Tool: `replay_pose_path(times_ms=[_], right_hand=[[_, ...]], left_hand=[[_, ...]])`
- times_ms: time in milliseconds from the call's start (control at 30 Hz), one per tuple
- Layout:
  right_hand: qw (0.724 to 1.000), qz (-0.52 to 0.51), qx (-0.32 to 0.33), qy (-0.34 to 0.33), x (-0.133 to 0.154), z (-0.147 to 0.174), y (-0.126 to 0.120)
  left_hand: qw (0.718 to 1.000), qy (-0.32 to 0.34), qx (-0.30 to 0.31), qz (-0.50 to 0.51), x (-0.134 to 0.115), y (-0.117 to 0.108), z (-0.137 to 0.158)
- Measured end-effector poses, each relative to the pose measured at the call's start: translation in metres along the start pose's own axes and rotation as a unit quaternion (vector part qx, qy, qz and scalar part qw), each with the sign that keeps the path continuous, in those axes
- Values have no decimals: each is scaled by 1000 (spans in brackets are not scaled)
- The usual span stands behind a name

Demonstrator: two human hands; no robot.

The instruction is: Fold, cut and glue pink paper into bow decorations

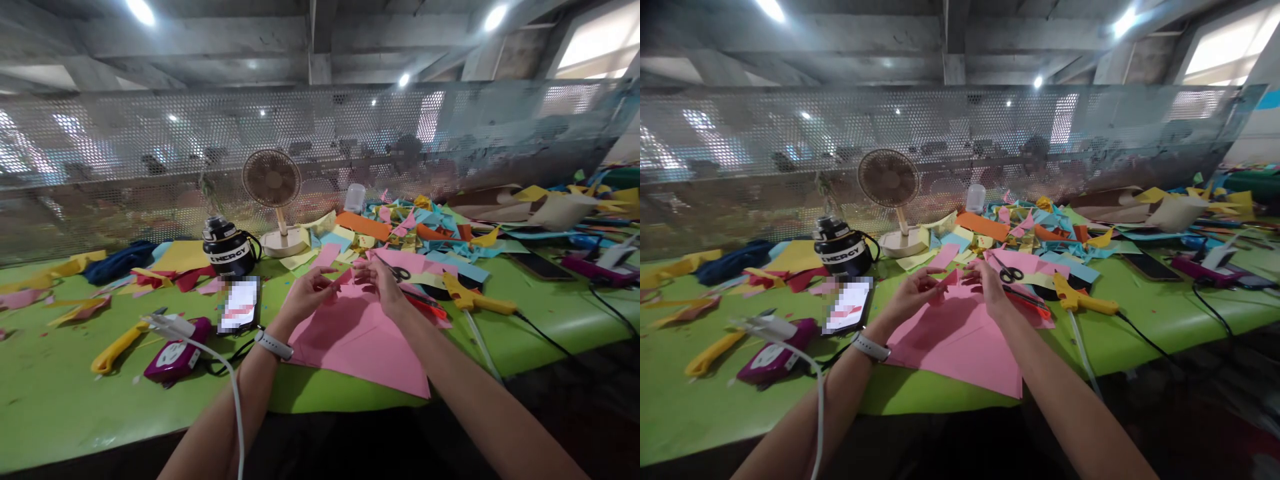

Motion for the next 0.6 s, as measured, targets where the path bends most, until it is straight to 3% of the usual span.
replay_pose_path(times_ms=[100,367,467,600], right_hand=[[998,47,3,-29,4,-4,-4],[948,244,180,-101,0,7,20],[935,282,184,-113,-2,7,21],[938,288,160,-105,-5,2,18]], left_hand=[[997,11,28,-77,4,1,-1],[968,68,10,-240,-1,-7,-1],[967,70,-2,-246,1,-10,-1],[954,92,20,-286,1,-6,0]])
Point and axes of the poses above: each hand's wrist, its own z-axis away from the middle knuckle, its own y-axis out of the palm, x = y × z, the point moved 5 cm from there along -z, towards the middle knuckle, and after that the axes turned 13 degrees about x, right-handed, at the moved point
